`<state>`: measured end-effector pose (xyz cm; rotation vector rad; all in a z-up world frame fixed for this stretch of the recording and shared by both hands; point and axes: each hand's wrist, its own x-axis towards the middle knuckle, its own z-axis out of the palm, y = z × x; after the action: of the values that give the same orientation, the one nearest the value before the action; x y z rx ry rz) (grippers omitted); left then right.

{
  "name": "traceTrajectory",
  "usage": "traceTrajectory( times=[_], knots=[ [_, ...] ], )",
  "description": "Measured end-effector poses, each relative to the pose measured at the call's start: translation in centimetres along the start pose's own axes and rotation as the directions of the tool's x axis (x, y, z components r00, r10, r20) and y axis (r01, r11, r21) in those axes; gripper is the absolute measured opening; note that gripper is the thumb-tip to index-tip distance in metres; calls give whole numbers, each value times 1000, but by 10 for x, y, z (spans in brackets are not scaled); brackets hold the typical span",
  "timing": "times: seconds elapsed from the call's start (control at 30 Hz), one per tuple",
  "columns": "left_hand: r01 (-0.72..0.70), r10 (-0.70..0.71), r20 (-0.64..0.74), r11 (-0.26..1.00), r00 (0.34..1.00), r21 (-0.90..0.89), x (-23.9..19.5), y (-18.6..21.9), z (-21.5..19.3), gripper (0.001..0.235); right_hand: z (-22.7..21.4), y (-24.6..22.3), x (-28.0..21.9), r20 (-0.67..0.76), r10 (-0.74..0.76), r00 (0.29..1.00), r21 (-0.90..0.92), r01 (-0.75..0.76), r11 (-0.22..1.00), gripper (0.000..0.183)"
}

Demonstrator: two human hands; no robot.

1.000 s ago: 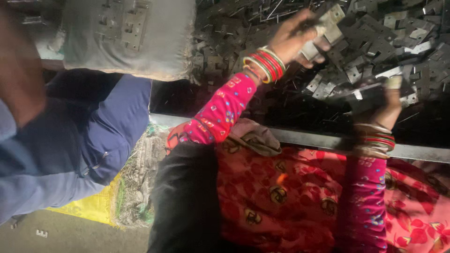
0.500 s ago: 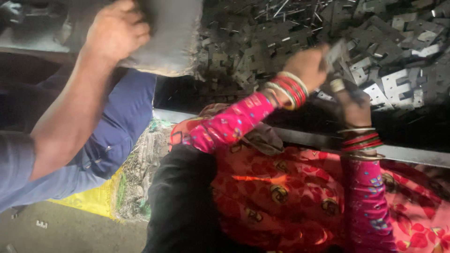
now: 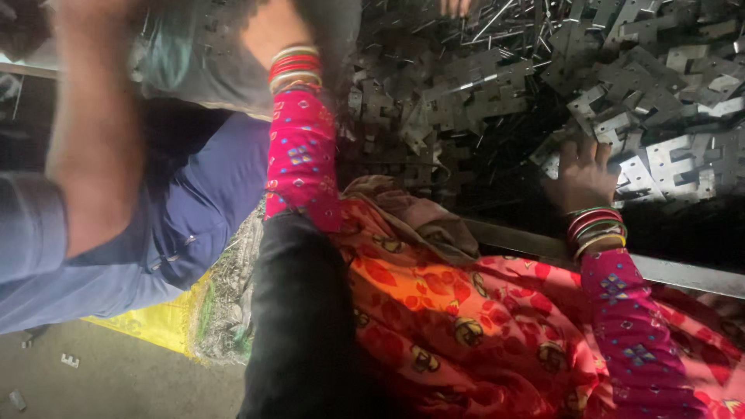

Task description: The person sorts and gathers small metal hinges and pins from a large bin by hand.

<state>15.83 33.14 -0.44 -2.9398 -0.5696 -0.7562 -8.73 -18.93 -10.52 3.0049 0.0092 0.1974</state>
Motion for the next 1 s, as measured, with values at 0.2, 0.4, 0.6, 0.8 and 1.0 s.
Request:
traceTrajectory(
  times=[0.2, 0.4, 0.6, 0.8, 1.0],
  knots=[
    [-327, 328, -203, 944, 922, 40, -31, 109, -20, 14, -20, 5, 9, -131, 7, 991, -72, -17, 997, 86],
    [-729, 822, -109, 425, 559, -537, -165, 250, -32, 21, -53, 25, -17, 21, 455, 890, 926, 154, -345, 56],
    [-841, 864, -193, 363, 465, -401, -248, 282, 73, 31, -72, 41, -35, 296, 355, 887, 461, 194, -866, 28],
    [-914, 912, -179, 322, 370, -249, -249, 281, 74, 27, -33, -4, -17, -75, 381, 922, 956, -43, 291, 16],
    [-562, 781, 328, 615, 532, -553, -203, 290, 6, 26, 8, -29, 15, -83, -179, 980, 262, 195, 945, 13]
  ],
)
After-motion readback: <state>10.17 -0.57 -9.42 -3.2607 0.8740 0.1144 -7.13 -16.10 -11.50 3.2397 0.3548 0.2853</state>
